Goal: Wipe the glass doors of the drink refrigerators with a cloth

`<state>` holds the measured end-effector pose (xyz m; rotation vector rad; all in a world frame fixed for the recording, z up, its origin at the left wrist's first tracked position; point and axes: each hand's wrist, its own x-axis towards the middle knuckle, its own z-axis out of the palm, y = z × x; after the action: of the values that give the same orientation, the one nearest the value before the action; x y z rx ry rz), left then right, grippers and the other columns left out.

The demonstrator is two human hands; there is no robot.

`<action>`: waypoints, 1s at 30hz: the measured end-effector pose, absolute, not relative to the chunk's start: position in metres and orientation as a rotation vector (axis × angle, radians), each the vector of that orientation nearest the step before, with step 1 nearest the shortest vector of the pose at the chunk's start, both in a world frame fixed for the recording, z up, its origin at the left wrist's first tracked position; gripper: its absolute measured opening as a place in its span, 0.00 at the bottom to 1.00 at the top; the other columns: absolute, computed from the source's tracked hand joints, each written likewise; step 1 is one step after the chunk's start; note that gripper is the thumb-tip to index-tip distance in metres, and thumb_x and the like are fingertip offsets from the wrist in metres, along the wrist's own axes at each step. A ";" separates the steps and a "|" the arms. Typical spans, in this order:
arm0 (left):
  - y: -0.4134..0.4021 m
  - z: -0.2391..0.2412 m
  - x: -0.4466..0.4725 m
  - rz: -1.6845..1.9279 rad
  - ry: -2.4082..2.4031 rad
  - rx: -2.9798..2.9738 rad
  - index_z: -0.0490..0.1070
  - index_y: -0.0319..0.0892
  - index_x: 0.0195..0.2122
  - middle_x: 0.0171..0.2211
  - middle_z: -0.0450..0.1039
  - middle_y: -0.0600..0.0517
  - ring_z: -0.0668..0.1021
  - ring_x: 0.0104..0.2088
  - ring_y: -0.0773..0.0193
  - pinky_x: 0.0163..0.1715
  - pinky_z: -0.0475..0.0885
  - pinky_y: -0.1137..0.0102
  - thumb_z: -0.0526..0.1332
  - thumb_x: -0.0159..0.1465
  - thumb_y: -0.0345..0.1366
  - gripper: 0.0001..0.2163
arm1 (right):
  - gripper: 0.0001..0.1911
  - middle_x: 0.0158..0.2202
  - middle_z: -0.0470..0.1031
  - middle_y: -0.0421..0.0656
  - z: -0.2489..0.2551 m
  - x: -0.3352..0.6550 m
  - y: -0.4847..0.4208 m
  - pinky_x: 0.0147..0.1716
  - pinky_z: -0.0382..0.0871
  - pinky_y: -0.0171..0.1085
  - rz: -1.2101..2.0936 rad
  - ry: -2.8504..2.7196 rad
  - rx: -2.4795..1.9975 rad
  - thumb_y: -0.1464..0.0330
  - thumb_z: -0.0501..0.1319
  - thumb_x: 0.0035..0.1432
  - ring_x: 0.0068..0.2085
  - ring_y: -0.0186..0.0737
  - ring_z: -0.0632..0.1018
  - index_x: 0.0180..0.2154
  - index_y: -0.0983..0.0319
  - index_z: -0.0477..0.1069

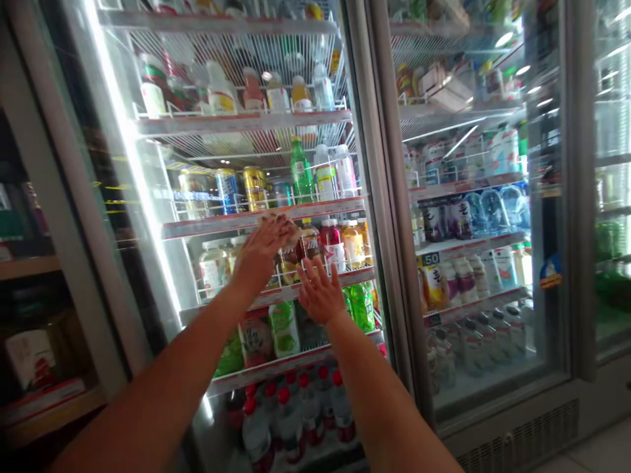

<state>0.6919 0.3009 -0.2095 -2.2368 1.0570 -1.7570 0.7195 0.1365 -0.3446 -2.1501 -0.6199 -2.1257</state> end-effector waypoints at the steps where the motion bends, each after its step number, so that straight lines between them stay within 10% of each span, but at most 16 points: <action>1: 0.304 -0.219 0.690 -1.743 1.060 -2.219 0.69 0.44 0.61 0.68 0.59 0.49 0.58 0.70 0.55 0.66 0.63 0.52 0.51 0.66 0.21 0.24 | 0.28 0.68 0.61 0.51 -0.344 0.719 0.137 0.70 0.36 0.59 -2.139 -0.626 -2.135 0.64 0.55 0.67 0.73 0.50 0.45 0.66 0.65 0.58; 30: 0.398 -0.342 0.674 -1.504 1.282 -1.954 0.68 0.48 0.62 0.66 0.62 0.52 0.60 0.69 0.59 0.66 0.64 0.60 0.54 0.69 0.25 0.22 | 0.33 0.69 0.58 0.51 -0.347 0.719 0.139 0.69 0.39 0.60 -2.122 -0.578 -2.198 0.65 0.55 0.67 0.73 0.51 0.47 0.70 0.62 0.50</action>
<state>0.6738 0.3976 -0.3421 -1.9536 1.2820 -1.5041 0.7185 0.1390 -0.3468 -2.1981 -0.5779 -2.1222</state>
